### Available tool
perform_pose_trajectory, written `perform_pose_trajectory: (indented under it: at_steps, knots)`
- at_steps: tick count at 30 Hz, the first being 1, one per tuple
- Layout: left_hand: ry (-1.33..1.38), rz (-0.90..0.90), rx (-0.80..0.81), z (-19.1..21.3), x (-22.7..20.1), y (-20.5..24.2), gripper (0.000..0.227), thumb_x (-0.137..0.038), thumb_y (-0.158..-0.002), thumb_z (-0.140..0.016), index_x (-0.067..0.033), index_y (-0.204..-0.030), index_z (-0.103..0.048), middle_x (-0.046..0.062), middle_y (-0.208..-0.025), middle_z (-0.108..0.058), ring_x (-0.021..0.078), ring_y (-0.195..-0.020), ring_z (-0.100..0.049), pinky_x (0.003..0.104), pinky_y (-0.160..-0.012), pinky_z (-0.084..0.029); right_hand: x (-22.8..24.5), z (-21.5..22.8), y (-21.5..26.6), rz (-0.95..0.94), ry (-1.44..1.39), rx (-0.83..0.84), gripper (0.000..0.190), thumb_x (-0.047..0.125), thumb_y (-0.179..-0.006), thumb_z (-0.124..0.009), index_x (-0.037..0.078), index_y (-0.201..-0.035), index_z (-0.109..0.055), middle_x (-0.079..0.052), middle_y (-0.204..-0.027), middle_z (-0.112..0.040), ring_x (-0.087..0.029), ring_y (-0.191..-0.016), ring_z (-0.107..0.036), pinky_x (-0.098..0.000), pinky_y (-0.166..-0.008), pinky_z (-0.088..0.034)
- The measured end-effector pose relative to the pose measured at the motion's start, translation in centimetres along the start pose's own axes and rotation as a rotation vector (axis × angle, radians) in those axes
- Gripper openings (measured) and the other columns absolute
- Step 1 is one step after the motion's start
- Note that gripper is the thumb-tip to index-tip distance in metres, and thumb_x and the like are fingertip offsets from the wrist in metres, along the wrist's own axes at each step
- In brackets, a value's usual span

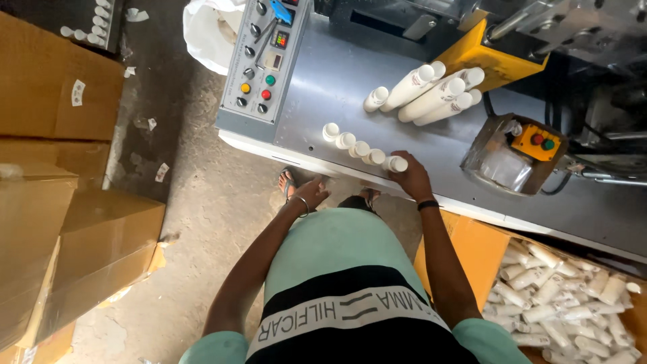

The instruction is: The person takes white paper tubes from a machine, places them into plastic bags, and arranges them on the machine's work surface. They also handle and pack multiple tubes at a time into larger bags.

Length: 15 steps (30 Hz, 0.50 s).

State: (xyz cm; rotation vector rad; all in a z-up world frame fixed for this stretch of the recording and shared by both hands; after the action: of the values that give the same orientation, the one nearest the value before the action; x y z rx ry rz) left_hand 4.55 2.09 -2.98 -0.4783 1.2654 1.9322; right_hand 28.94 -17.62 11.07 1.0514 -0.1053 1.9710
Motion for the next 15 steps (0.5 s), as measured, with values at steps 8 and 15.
perform_pose_trajectory:
  at_steps: [8, 15]
  knots:
    - [-0.037, -0.001, 0.044, 0.3, -1.9, 0.1, 0.046, -0.045, -0.093, -0.065, -0.0059, -0.115, -0.058, 0.019, -0.103, -0.073, 0.0356, -0.101, -0.069, 0.046, -0.090, -0.052, -0.9, -2.6, 0.7, 0.075, 0.021, -0.141, 0.053, 0.011, -0.079, -0.080, 0.015, -0.129, -0.062, -0.011, -0.124, -0.066, -0.033, -0.115, -0.064, -0.0413, -0.094, -0.052]
    - [-0.045, -0.049, -0.008, 0.2, 0.4, -0.9, 0.047, -0.044, -0.093, -0.064, -0.0047, -0.118, -0.058, 0.022, -0.112, -0.070, 0.0393, -0.108, -0.066, 0.048, -0.092, -0.050, -4.0, 4.4, -1.1, 0.077, -0.231, -0.469, 0.051, -0.002, -0.091, -0.068, 0.009, -0.138, -0.053, -0.010, -0.127, -0.061, -0.022, -0.106, -0.069, -0.0346, -0.087, -0.058]
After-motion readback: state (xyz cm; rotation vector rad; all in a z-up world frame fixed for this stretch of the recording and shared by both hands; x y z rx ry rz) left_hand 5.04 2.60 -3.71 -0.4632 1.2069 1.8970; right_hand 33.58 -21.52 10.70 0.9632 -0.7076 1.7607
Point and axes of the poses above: each hand's wrist, its own y-axis away from the middle knuckle, its own z-axis out of the back of the hand, x = y × z, the point moved 6 cm from there along -y, towards the middle knuckle
